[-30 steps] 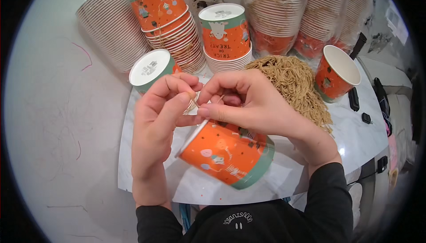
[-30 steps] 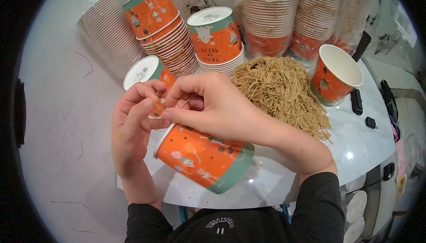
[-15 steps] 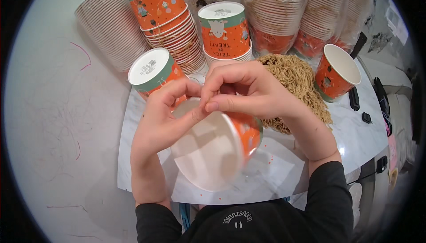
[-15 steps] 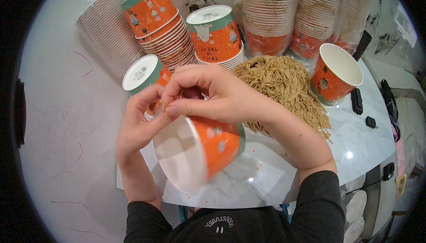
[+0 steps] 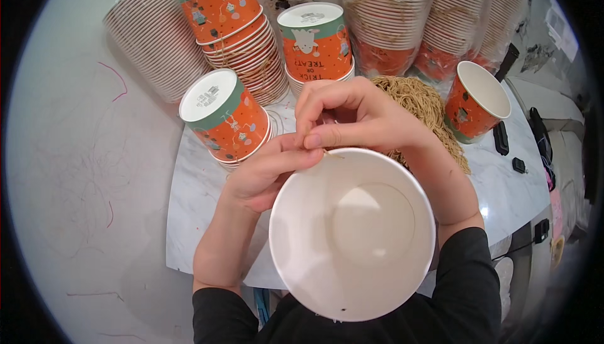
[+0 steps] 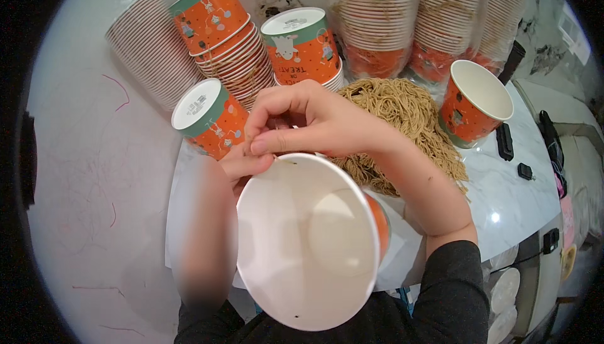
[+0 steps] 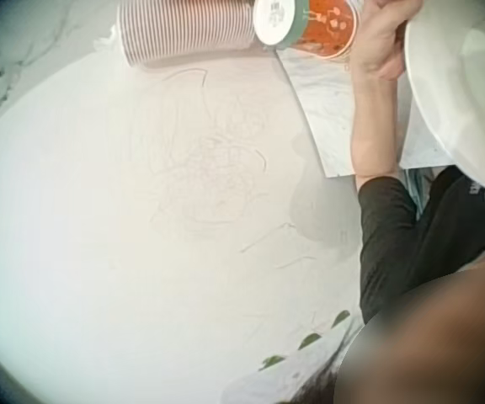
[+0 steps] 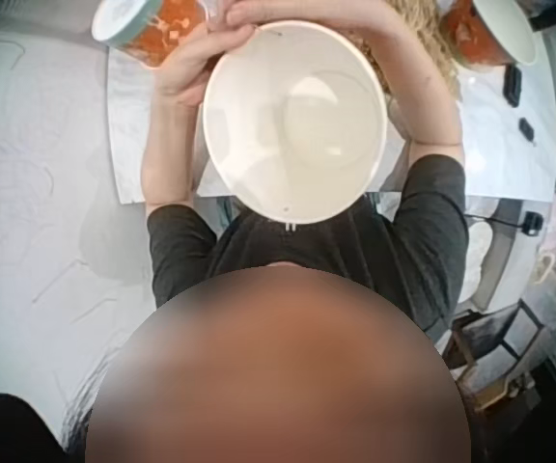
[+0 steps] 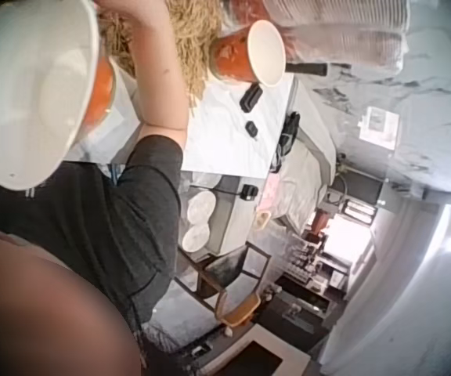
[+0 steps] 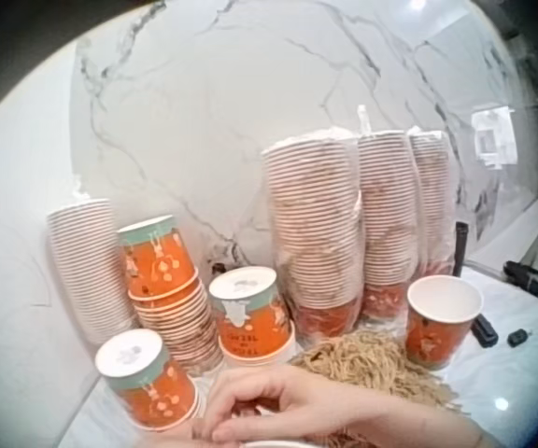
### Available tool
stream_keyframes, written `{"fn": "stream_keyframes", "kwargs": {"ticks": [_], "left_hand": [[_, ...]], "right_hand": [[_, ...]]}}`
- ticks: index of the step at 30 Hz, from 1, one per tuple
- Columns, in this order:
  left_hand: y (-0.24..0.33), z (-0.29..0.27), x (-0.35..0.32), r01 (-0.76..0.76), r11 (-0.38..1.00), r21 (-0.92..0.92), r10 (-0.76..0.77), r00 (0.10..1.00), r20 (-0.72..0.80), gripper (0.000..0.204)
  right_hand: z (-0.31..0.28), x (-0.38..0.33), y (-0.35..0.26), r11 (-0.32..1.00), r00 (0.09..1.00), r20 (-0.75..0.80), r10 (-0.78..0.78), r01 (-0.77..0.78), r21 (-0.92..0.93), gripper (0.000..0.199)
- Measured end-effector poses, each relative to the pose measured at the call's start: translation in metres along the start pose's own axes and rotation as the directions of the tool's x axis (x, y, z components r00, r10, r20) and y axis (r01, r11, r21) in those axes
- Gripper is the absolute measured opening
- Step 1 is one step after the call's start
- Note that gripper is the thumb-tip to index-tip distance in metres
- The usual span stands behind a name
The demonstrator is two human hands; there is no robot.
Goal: Manual assembly of paper cups by threading and tying elastic strings through pre-punched holes.
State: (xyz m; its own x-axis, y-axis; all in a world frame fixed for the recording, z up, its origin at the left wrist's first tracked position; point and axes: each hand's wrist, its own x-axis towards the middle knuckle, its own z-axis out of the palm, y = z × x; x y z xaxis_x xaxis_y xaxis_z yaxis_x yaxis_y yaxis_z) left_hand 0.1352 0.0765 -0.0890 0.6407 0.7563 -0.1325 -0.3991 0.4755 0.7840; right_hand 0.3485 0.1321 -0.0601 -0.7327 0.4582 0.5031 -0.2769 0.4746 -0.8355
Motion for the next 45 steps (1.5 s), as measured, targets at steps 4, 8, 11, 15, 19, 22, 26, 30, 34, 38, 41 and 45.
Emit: {"fn": "stream_keyframes", "kwargs": {"ticks": [4, 8, 11, 15, 19, 22, 26, 30, 34, 38, 41, 45], "left_hand": [[-0.006, 0.005, 0.011, -0.037, 0.996, -0.085, 0.038, 0.999, 0.016, 0.025], [-0.003, 0.003, 0.011, -0.143, 0.988, 0.052, 0.147, 0.985, -0.088, 0.023], [0.001, 0.004, 0.006, -0.206, 0.976, 0.072, 0.217, 0.948, -0.231, 0.023], [0.001, 0.012, 0.007, -0.448, 0.785, 0.429, 0.571, 0.791, -0.218, 0.023], [0.003, 0.023, 0.007, -0.583, 0.609, 0.538, 0.731, 0.675, -0.097, 0.022], [0.008, 0.013, 0.005, -0.547, 0.668, 0.504, 0.681, 0.723, -0.117, 0.022], [0.005, -0.016, 0.02, -0.069, 0.772, 0.631, 0.403, 0.821, -0.404, 0.032], [0.001, -0.006, 0.022, 0.123, 0.67, 0.732, 0.201, 0.919, -0.338, 0.047], [0.008, -0.016, 0.022, 0.226, 0.673, 0.704, -0.044, 0.963, -0.267, 0.064], [-0.013, -0.015, 0.032, 0.278, 0.589, 0.759, -0.193, 0.96, -0.202, 0.061], [-0.026, -0.01, 0.032, 0.319, 0.636, 0.703, -0.297, 0.942, -0.159, 0.049], [-0.049, -0.017, 0.017, 0.078, 0.98, 0.18, -0.059, 0.992, -0.112, 0.034]], "right_hand": [[-0.016, -0.003, -0.006, 0.999, 0.999, 0.014, 0.033, -0.032, -0.04, 0.007], [-0.018, -0.012, -0.029, 0.982, 0.985, -0.049, 0.167, -0.17, -0.083, 0.008], [-0.004, -0.012, -0.036, 0.973, 0.967, -0.109, 0.23, -0.224, 0.063, 0.01], [-0.002, -0.006, -0.034, 0.939, 0.896, -0.288, 0.336, -0.342, 0.033, 0.015], [-0.004, -0.009, -0.018, 0.912, 0.86, -0.396, 0.321, -0.393, -0.116, 0.015], [0.002, -0.008, -0.009, 0.926, 0.901, -0.31, 0.303, -0.355, -0.127, 0.014], [0.005, -0.004, -0.003, 0.905, 0.893, -0.351, 0.281, -0.368, -0.214, 0.013], [0.002, -0.005, -0.005, 0.903, 0.899, -0.369, 0.236, -0.343, -0.258, 0.013], [0.006, -0.006, -0.009, 0.853, 0.884, -0.39, 0.258, -0.399, -0.338, 0.013], [0.025, -0.007, -0.01, 0.867, 0.902, -0.401, 0.161, -0.324, -0.378, 0.013], [0.038, -0.009, -0.017, 0.842, 0.916, -0.382, 0.121, -0.299, -0.45, 0.011], [0.066, -0.014, -0.026, 0.764, 0.972, -0.23, 0.041, -0.179, -0.62, 0.009]]}}
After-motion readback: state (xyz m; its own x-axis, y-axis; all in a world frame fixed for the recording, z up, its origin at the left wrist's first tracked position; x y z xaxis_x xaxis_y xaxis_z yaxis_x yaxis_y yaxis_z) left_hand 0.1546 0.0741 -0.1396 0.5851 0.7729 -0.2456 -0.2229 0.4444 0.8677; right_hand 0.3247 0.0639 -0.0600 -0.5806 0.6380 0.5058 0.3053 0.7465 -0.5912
